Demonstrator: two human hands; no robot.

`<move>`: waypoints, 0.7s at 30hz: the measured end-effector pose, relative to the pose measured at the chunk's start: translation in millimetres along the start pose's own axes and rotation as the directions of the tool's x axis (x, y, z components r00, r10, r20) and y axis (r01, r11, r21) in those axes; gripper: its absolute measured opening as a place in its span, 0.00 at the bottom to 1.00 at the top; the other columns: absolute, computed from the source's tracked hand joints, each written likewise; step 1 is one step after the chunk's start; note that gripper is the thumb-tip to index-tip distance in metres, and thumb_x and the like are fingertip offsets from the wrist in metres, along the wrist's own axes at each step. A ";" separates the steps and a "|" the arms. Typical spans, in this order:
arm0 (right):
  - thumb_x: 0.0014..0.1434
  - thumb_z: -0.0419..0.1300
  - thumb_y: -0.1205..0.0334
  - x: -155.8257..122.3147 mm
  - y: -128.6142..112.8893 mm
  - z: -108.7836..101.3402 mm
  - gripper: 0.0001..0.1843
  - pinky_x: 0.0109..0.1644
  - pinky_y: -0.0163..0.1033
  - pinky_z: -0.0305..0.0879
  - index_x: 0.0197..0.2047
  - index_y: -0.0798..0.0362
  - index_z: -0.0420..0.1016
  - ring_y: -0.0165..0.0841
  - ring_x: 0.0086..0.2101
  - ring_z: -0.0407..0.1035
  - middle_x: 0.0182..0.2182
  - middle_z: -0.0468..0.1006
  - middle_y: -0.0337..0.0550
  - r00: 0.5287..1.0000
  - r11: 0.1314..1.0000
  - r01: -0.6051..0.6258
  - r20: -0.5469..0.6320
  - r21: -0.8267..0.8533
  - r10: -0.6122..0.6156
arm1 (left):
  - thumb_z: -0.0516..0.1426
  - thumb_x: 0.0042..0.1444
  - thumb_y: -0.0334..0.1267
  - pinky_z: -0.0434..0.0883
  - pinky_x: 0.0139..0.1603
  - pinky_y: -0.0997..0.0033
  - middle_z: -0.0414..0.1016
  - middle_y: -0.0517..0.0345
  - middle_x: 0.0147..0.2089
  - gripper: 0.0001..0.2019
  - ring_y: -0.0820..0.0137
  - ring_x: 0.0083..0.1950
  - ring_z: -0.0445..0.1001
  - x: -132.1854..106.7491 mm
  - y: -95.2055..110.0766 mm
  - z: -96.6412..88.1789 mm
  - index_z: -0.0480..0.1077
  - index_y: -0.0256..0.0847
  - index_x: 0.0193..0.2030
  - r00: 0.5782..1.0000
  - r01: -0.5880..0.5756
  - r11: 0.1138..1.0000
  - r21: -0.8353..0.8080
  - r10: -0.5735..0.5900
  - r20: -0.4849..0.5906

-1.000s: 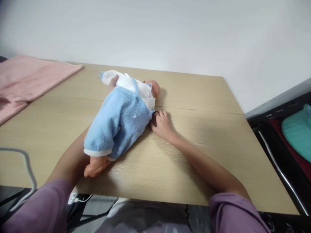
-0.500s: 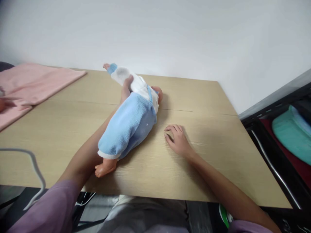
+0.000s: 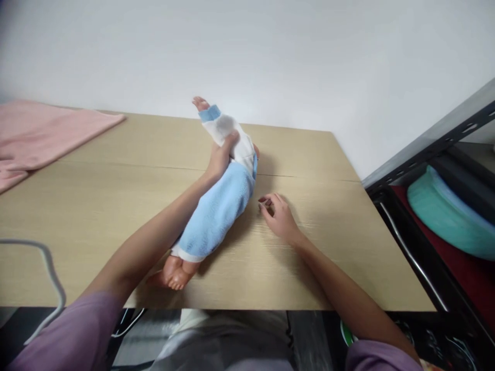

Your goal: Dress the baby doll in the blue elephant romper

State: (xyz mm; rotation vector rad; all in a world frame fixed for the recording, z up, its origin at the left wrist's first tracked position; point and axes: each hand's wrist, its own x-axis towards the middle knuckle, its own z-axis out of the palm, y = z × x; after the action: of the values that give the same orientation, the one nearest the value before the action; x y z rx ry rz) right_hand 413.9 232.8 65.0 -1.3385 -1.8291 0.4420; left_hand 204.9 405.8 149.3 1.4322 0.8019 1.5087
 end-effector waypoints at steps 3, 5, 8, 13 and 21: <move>0.75 0.62 0.54 0.9 3.7 -1.7 0.07 0.54 0.57 0.79 0.49 0.45 0.79 0.47 0.45 0.80 0.44 0.84 0.49 1.000 1.000 -0.022 -0.005 0.013 0.022 | 0.65 0.67 0.72 0.80 0.74 0.41 0.89 0.43 0.62 0.34 0.43 0.71 0.83 -8.8 -2.6 15.9 0.80 0.42 0.60 1.000 0.003 1.000 -0.022 -0.002 0.023; 0.74 0.63 0.53 1.6 6.6 -2.0 0.08 0.53 0.56 0.80 0.49 0.45 0.79 0.47 0.45 0.80 0.45 0.85 0.49 0.999 0.998 -0.042 -0.020 0.039 0.042 | 0.64 0.70 0.68 0.79 0.74 0.43 0.89 0.45 0.63 0.31 0.45 0.70 0.83 -14.7 -2.5 25.5 0.81 0.42 0.61 0.999 -0.003 1.000 0.003 0.003 0.041; 0.72 0.64 0.50 2.3 12.7 -1.9 0.10 0.54 0.56 0.81 0.51 0.46 0.78 0.46 0.46 0.81 0.46 0.85 0.49 0.996 0.992 -0.071 -0.043 0.105 0.075 | 0.62 0.74 0.63 0.77 0.74 0.43 0.89 0.45 0.62 0.26 0.45 0.69 0.83 -23.3 -0.4 37.9 0.82 0.42 0.60 0.998 -0.044 0.993 0.112 0.037 0.057; 0.69 0.68 0.42 6.8 29.9 -9.5 0.19 0.55 0.56 0.82 0.54 0.45 0.77 0.47 0.47 0.82 0.50 0.86 0.51 0.968 0.934 -0.235 -0.020 0.268 0.250 | 0.62 0.76 0.58 0.75 0.75 0.47 0.87 0.41 0.65 0.23 0.47 0.69 0.82 -35.1 1.1 54.7 0.80 0.41 0.62 0.984 -0.170 0.944 0.283 0.149 0.095; 0.75 0.48 0.21 28.5 39.5 -48.8 0.38 0.51 0.58 0.85 0.64 0.41 0.79 0.51 0.50 0.85 0.56 0.88 0.55 0.896 0.726 -0.414 0.105 0.549 0.432 | 0.63 0.74 0.54 0.74 0.74 0.39 0.80 0.31 0.68 0.29 0.41 0.69 0.79 -54.4 8.3 60.3 0.69 0.34 0.71 0.844 -0.417 0.779 0.467 0.143 0.516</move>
State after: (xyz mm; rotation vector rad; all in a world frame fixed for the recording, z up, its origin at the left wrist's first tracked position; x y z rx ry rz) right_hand 473.1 265.1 79.3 -1.3102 -1.1960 1.1074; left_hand 260.0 346.1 141.7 2.3519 0.7856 1.0907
